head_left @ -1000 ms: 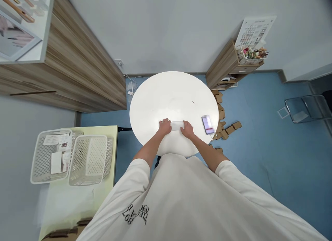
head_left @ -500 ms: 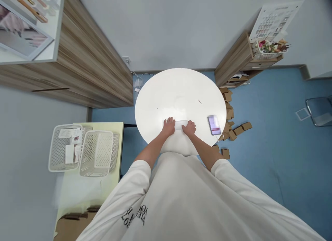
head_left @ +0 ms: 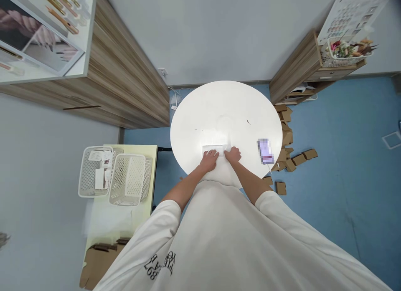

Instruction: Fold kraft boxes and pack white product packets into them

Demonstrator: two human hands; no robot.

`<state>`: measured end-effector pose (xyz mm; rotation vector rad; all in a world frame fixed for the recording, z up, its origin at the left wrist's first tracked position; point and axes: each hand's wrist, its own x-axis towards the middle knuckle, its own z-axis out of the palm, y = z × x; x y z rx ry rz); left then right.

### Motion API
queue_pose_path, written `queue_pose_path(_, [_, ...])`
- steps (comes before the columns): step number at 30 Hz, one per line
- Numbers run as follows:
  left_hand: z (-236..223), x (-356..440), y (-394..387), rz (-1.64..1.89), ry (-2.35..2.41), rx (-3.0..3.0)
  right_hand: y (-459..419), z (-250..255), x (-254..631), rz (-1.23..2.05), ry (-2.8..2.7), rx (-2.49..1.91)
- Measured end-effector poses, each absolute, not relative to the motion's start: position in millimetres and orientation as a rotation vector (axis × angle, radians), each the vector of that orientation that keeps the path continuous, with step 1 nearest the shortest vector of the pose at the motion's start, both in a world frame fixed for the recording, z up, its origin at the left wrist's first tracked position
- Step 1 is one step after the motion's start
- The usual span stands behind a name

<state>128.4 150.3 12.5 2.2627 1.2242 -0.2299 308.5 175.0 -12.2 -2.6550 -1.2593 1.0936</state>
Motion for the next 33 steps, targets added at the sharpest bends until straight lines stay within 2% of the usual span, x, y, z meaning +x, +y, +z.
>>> queue_pose_path(10, [17.0,122.3,152.2,-0.188,1.208,2.190,168.6,2.9,291.0,1.172,-1.451,-2.284])
queue_pose_path(23, [10.3,114.7,143.4,-0.039,1.300,2.083,169.4,10.0,283.7,1.156,-1.955,-2.181])
queue_pose_path(28, [6.9,107.9,141.0,0.138,1.670,1.841,164.6,6.2,276.7,1.023,-2.117,-2.205])
queue_pose_path(33, [-4.0,103.6,151.2,0.180,2.019,1.199,165.6,5.7,273.0,1.029,-2.118,-2.254])
